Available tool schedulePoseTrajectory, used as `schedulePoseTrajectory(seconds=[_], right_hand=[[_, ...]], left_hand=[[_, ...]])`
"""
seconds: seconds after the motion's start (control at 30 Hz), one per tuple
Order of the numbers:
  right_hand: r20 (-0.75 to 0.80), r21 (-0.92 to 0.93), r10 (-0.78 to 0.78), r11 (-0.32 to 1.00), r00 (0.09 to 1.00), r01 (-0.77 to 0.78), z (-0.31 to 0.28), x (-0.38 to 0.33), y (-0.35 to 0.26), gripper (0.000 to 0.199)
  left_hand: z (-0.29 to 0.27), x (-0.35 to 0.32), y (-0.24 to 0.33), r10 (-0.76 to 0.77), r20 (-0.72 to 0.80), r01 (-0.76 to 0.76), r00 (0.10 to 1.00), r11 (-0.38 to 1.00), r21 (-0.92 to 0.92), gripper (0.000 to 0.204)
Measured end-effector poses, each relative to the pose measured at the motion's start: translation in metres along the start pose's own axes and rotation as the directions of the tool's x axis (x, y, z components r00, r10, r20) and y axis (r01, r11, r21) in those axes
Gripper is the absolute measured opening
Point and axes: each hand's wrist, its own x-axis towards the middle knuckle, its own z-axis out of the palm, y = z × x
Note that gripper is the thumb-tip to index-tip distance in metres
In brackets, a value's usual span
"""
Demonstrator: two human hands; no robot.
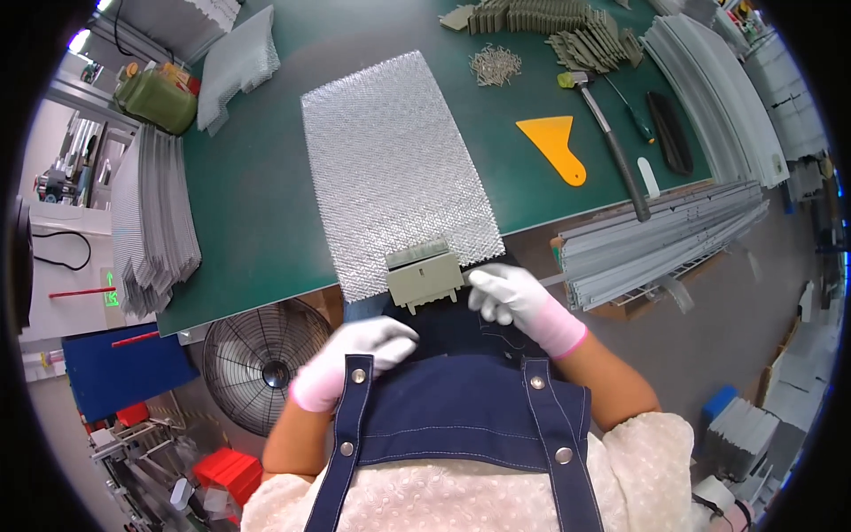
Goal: Assembling metal frames onto mesh filter panels using an electric screwdriver and a mallet.
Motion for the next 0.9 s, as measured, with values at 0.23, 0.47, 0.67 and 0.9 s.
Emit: schedulePoseTrajectory(seconds=[0.23, 0.47, 0.67, 0.9], right_hand=[[0.246, 0.044, -0.017, 0.999, 0.969, 0.007, 0.045, -0.001, 0.008, 0.032], [0.050, 0.412, -0.173, 0.901, 0.984, 0.138, 0.067, 0.013, 0.012, 0.032], [0.081, 0.310, -0.078, 0.949, 0.994, 0.049, 0.055, 0.004, 0.006, 0.029], [0.041, 0.295, 0.008, 0.955, 0.999, -0.020, 0.048, -0.022, 0.025, 0.030]], left_hand=[[-0.054, 0.084, 0.038, 0.767, -0.217, -0.322, 0.604, 0.485, 0.813, 0.028], [-0.055, 0.098, 0.035, 0.783, -0.086, -0.318, 0.616, 0.348, 0.882, 0.044], [-0.048, 0.092, 0.041, 0.709, -0.071, -0.311, 0.701, 0.394, 0.865, 0.044], [-0.025, 0.076, 0.017, 0.788, -0.078, -0.323, 0.610, 0.338, 0.884, 0.032]])
